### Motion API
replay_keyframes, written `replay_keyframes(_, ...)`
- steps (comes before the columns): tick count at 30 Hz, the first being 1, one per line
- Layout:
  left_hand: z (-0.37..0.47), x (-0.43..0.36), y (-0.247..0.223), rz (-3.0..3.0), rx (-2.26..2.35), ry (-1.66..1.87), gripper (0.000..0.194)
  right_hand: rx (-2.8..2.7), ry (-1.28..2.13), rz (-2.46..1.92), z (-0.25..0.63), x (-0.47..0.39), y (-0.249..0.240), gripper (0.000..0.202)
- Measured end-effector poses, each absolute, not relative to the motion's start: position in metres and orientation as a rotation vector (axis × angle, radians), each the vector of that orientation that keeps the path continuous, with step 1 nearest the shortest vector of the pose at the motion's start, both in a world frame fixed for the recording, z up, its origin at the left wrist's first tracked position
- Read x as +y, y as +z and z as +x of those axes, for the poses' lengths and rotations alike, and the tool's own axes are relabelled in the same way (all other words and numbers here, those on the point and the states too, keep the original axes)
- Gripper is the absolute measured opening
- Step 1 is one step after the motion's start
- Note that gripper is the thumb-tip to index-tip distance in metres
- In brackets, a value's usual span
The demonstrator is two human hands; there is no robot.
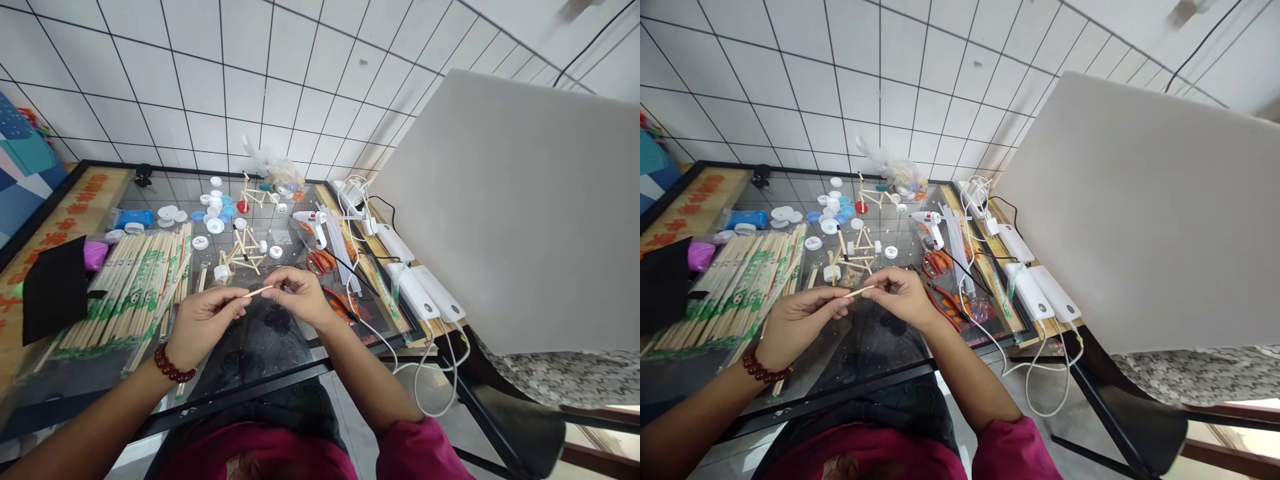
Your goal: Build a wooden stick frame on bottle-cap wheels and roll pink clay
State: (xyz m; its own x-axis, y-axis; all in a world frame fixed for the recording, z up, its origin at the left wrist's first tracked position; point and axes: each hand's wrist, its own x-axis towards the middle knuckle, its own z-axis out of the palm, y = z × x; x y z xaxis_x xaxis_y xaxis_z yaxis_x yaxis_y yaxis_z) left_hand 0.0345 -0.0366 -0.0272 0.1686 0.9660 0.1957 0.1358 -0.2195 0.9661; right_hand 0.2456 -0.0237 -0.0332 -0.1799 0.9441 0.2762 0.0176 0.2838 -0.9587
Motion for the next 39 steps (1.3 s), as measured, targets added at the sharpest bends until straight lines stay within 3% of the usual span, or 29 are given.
replay_keyframes(11, 0.0312, -0.0352, -0.0315, 1.691, 1.077, 1.223, 0.011, -1.423, 1.147, -0.934, 0.2481, -0.0224, -0.0359, 0.039)
replay_keyframes(39, 0.0318, -0.0395, -0.0307, 2.241, 1.045, 1.402, 0.013, -1.694, 1.043, -0.964, 0.2406, -0.0279, -0.0388, 0.016)
